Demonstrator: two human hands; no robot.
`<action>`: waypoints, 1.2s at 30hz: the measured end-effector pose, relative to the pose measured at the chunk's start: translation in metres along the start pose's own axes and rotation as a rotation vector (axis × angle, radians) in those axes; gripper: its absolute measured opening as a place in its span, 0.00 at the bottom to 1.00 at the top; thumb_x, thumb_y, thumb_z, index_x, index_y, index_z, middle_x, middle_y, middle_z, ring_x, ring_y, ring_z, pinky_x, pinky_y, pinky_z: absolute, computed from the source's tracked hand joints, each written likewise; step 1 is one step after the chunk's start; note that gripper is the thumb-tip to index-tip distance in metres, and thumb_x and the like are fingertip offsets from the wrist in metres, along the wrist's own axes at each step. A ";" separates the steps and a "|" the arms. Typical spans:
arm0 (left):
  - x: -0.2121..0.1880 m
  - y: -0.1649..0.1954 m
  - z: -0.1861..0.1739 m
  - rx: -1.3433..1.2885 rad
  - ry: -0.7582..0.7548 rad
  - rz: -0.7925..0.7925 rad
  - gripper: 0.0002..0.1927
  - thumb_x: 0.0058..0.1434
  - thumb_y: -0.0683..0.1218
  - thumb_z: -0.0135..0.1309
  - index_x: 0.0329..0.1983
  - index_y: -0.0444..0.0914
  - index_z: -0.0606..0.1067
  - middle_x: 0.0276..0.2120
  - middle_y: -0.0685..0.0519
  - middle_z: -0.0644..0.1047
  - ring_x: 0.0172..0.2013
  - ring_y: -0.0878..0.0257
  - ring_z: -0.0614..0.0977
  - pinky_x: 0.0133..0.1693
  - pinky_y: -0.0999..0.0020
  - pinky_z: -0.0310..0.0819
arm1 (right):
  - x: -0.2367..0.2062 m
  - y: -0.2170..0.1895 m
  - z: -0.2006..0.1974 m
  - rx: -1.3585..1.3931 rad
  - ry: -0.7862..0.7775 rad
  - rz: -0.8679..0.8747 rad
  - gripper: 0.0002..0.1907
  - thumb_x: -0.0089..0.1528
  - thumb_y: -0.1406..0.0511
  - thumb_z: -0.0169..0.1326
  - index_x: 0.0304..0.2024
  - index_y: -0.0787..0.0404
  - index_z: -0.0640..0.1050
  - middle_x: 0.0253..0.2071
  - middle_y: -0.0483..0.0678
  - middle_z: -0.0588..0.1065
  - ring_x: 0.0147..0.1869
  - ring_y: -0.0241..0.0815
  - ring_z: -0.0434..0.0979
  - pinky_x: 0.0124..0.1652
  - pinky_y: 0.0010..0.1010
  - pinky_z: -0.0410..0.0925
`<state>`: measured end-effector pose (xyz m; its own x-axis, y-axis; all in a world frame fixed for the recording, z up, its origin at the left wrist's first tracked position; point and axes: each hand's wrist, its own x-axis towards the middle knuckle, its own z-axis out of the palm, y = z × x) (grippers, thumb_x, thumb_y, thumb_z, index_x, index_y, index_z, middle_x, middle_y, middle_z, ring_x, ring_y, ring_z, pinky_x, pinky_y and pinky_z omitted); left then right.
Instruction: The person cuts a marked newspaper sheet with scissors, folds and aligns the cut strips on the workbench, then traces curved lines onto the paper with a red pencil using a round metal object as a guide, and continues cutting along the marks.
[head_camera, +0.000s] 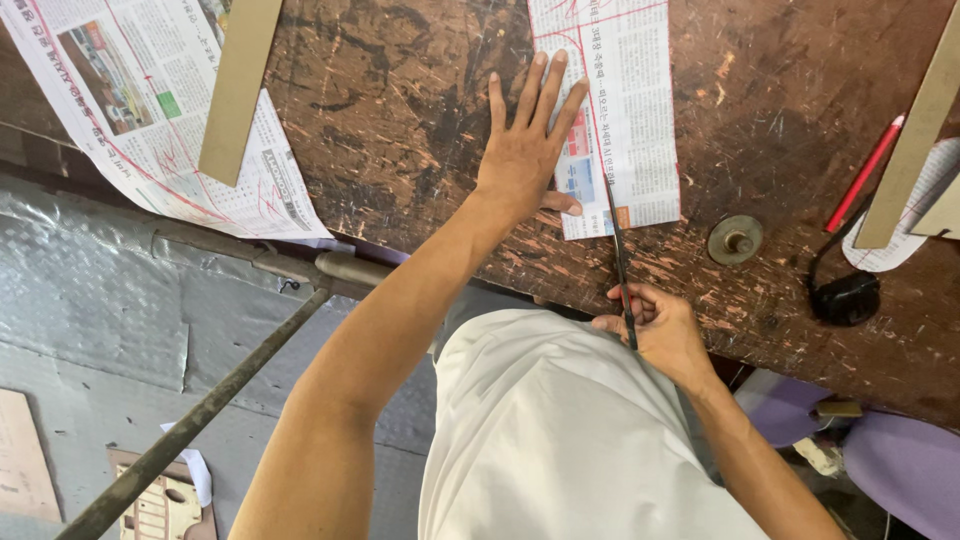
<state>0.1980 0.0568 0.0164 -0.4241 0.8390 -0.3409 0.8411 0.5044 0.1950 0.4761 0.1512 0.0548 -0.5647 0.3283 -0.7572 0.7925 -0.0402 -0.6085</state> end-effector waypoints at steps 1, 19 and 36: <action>0.000 0.000 0.000 -0.005 -0.004 -0.003 0.82 0.31 0.81 0.63 0.81 0.39 0.40 0.77 0.36 0.36 0.76 0.40 0.36 0.70 0.22 0.33 | -0.001 -0.001 0.000 -0.013 0.005 0.001 0.23 0.49 0.66 0.73 0.44 0.65 0.80 0.19 0.37 0.68 0.23 0.26 0.62 0.24 0.20 0.58; 0.000 -0.004 0.006 0.001 0.053 0.002 0.87 0.26 0.83 0.61 0.78 0.29 0.42 0.77 0.38 0.40 0.76 0.43 0.39 0.71 0.24 0.33 | 0.016 -0.020 0.004 0.099 -0.018 -0.041 0.22 0.50 0.67 0.72 0.45 0.66 0.79 0.19 0.37 0.69 0.22 0.26 0.64 0.24 0.20 0.59; -0.001 -0.007 0.008 -0.030 0.077 0.010 0.87 0.26 0.82 0.62 0.78 0.29 0.41 0.78 0.38 0.41 0.77 0.44 0.39 0.71 0.25 0.32 | 0.028 -0.038 0.006 0.102 0.000 0.005 0.22 0.50 0.67 0.72 0.45 0.67 0.80 0.21 0.38 0.71 0.22 0.27 0.65 0.24 0.21 0.60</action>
<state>0.1953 0.0508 0.0085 -0.4411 0.8567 -0.2674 0.8355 0.5008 0.2261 0.4290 0.1557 0.0552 -0.5608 0.3277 -0.7603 0.7679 -0.1375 -0.6257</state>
